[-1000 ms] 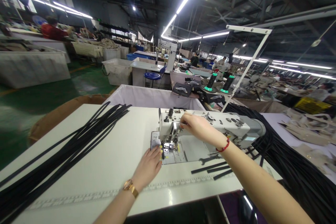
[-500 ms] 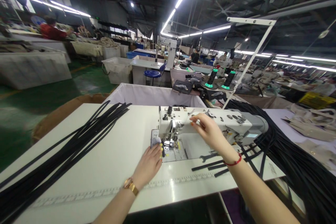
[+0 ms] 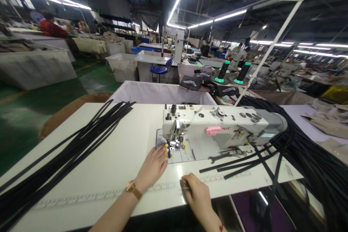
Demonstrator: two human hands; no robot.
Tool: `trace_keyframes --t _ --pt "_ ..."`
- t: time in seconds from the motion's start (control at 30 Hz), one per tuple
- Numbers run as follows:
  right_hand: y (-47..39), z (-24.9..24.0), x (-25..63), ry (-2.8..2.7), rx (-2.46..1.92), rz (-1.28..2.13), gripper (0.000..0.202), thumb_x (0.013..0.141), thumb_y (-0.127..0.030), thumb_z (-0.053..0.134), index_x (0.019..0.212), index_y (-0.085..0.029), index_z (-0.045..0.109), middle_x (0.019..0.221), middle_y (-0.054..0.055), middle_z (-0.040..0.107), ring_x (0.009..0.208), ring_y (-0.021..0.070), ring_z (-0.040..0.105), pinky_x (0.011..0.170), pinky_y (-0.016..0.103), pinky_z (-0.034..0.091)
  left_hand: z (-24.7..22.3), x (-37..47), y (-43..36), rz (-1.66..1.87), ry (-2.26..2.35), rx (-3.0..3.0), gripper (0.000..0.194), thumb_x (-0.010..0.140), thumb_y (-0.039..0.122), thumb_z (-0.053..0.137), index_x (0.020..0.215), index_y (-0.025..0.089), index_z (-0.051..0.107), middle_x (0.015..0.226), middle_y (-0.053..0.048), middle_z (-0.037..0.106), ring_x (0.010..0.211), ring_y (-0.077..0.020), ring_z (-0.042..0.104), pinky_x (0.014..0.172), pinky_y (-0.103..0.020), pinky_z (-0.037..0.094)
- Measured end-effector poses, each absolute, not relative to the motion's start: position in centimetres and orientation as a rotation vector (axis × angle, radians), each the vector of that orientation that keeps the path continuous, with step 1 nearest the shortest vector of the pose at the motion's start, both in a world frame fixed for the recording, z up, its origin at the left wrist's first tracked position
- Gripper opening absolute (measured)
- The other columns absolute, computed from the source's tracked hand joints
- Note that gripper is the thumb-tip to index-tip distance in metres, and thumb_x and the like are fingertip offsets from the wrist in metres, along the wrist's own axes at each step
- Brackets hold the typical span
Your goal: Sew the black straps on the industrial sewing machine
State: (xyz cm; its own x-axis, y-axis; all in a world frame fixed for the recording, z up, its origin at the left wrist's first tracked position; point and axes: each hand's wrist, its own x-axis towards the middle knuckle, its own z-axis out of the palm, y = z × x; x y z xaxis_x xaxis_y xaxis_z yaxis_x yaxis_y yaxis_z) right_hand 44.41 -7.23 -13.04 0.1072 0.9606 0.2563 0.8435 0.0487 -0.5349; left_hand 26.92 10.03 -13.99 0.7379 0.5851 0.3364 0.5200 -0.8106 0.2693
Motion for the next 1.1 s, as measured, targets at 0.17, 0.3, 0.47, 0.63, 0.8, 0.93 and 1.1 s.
trace_keyframes --t 0.17,0.3,0.47,0.63,0.8,0.93,1.1 --pt "-7.1 -13.3 44.7 -1.786 -1.819 0.226 0.021 0.086 -0.010 0.046 0.099 -0.023 0.057 0.082 0.001 0.059 0.072 0.0159 0.058 0.062 0.025 0.039 -13.8 27.1 10.0 0.605 0.891 2.790 0.041 0.096 0.026 0.043 0.135 0.017 0.053 0.145 -0.009 0.048 0.136 -0.0281 0.041 0.112 -0.054 0.034" --pt "-6.7 -13.3 45.0 -1.801 -1.803 0.224 0.020 0.087 -0.011 0.046 0.100 -0.023 0.057 0.082 0.001 0.059 0.071 0.0161 0.059 0.061 0.025 0.039 -13.6 27.1 10.0 0.609 0.883 2.799 0.041 0.096 0.024 0.043 0.135 0.017 0.052 0.145 -0.010 0.049 0.136 -0.0284 0.041 0.111 -0.054 0.035" --pt "-6.1 -13.4 45.0 -1.806 -1.819 0.183 0.018 0.089 -0.013 0.045 0.097 -0.023 0.056 0.082 0.001 0.060 0.070 0.0162 0.059 0.060 0.026 0.038 -13.6 27.1 10.0 0.601 0.902 2.805 0.040 0.096 0.025 0.044 0.133 0.016 0.053 0.145 -0.009 0.049 0.135 -0.0286 0.042 0.111 -0.054 0.036" --pt "-6.2 -13.7 45.0 -1.790 -1.817 0.184 0.018 0.090 -0.014 0.045 0.099 -0.024 0.056 0.082 0.001 0.061 0.070 0.0162 0.060 0.060 0.026 0.038 -13.8 27.2 10.0 0.601 0.909 2.809 0.040 0.095 0.024 0.045 0.134 0.017 0.052 0.145 -0.009 0.049 0.135 -0.0284 0.042 0.111 -0.053 0.035" --pt "-6.2 -13.5 45.0 -1.795 -1.825 0.191 0.017 0.090 -0.014 0.045 0.098 -0.024 0.057 0.081 0.000 0.061 0.070 0.0160 0.060 0.061 0.026 0.038 -13.8 27.3 10.1 0.593 0.928 2.820 0.040 0.095 0.024 0.045 0.134 0.016 0.052 0.144 -0.010 0.050 0.134 -0.0283 0.043 0.111 -0.053 0.036" --pt "-6.2 -13.4 44.9 -1.800 -1.843 0.202 0.018 0.089 -0.013 0.045 0.098 -0.024 0.057 0.082 0.000 0.061 0.070 0.0158 0.060 0.061 0.026 0.038 -13.9 27.3 10.2 0.583 0.932 2.824 0.041 0.095 0.024 0.044 0.134 0.016 0.052 0.144 -0.010 0.050 0.134 -0.0282 0.043 0.111 -0.052 0.037" --pt "-6.3 -13.3 44.7 -1.809 -1.858 0.201 0.019 0.088 -0.012 0.045 0.097 -0.024 0.057 0.082 0.000 0.062 0.070 0.0161 0.060 0.061 0.026 0.038 -13.8 27.3 10.2 0.574 0.923 2.807 0.041 0.095 0.025 0.044 0.134 0.016 0.052 0.143 -0.010 0.051 0.134 -0.0286 0.044 0.111 -0.053 0.036"
